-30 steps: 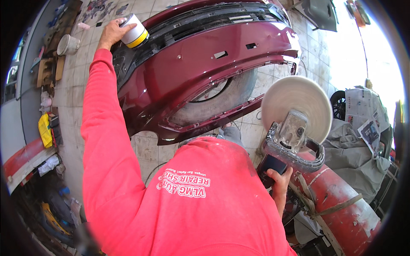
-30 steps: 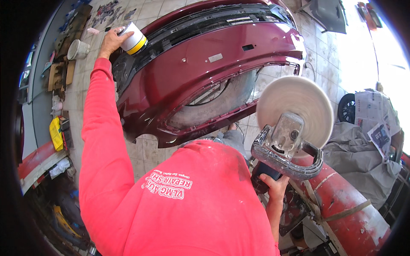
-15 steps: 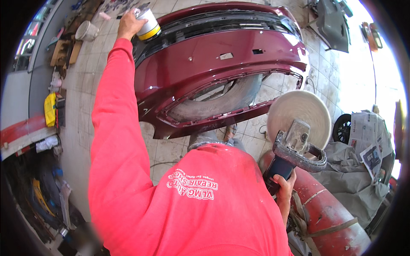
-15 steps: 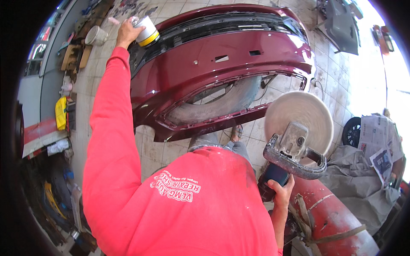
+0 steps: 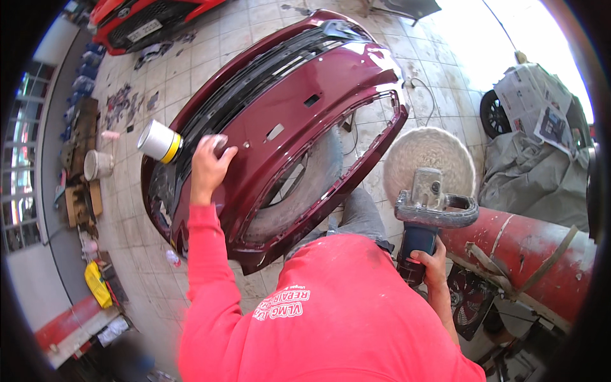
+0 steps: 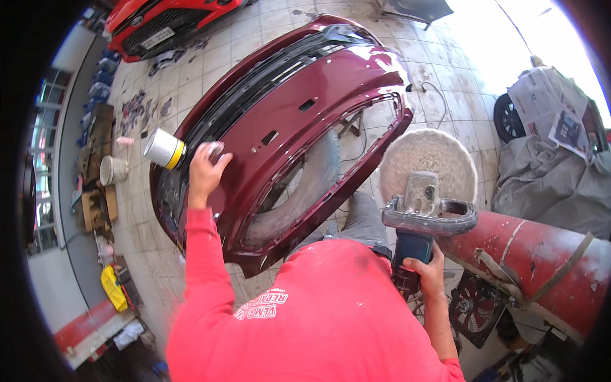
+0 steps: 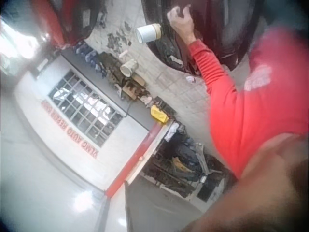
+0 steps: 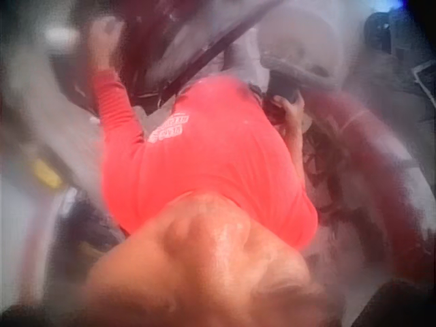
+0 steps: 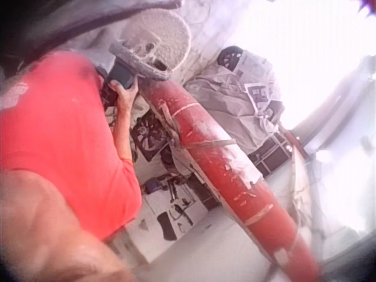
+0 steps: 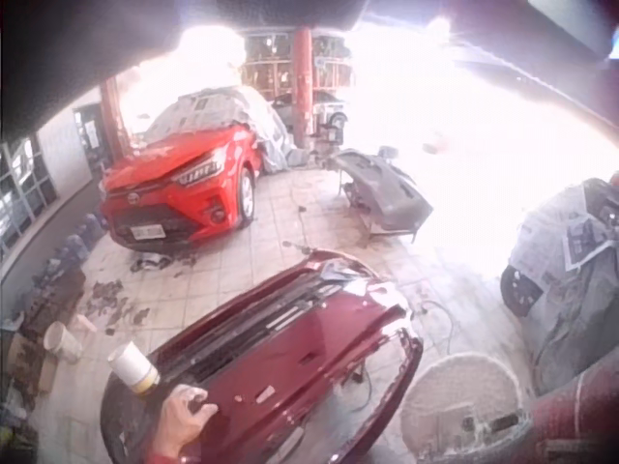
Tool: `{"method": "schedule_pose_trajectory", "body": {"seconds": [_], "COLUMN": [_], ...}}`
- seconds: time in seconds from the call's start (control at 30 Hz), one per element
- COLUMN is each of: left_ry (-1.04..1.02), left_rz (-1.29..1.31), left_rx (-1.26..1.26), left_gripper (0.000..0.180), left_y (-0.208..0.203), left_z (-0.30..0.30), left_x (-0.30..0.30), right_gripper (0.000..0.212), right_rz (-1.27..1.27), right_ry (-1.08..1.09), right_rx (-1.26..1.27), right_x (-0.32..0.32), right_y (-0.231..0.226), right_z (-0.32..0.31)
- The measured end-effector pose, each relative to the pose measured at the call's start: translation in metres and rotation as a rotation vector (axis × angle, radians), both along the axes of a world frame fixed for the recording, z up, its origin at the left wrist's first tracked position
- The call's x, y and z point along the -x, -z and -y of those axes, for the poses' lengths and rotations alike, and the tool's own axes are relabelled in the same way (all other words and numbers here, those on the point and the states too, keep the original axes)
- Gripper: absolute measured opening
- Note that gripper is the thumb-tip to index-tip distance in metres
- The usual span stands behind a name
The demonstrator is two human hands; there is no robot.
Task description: The person uses a rotary polisher with a buffing pad to polish the surface of a maroon car bumper. They move the tool across the bumper in sweeping motions, occasionally pausing to reposition or wipe the surface.
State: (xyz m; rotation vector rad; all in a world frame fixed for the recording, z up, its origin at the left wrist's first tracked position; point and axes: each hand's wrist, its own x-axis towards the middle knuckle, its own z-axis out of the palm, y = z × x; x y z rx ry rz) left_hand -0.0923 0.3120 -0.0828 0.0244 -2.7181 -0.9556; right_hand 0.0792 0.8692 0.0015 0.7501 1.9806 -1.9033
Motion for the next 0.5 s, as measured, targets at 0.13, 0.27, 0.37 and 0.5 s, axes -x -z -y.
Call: {"method": "schedule_pose_trajectory", "body": {"seconds": [0.13,0.27,0.37,0.5], "left_ry": [-0.357,-0.659,-0.690,-0.520], "left_rz": [-0.019,0.065,0.081,0.026], "left_rx": [0.108,0.251,0.367,0.407], "left_gripper": [0.035,0.055,0.056,0.058], "left_y": [0.012,0.053,0.054,0.053], "left_z": [0.001,0.007,-0.026,-0.116], "left_x": [-0.059,-0.102,-0.051,0.082], "right_gripper": [0.068,0.071,0.072,0.071], "right_rz": [0.018,0.043,0.111,0.129], "right_ry": [-0.022,-0.080,-0.083,-0.055], "right_rx": [-0.005,0.016,0.066,0.066], "right_x": [0.024,0.073,0.108,0.136], "right_y": [0.003,0.023,0.026,0.044], "right_z": [-0.011,-0.044,-0.068,-0.110]}}
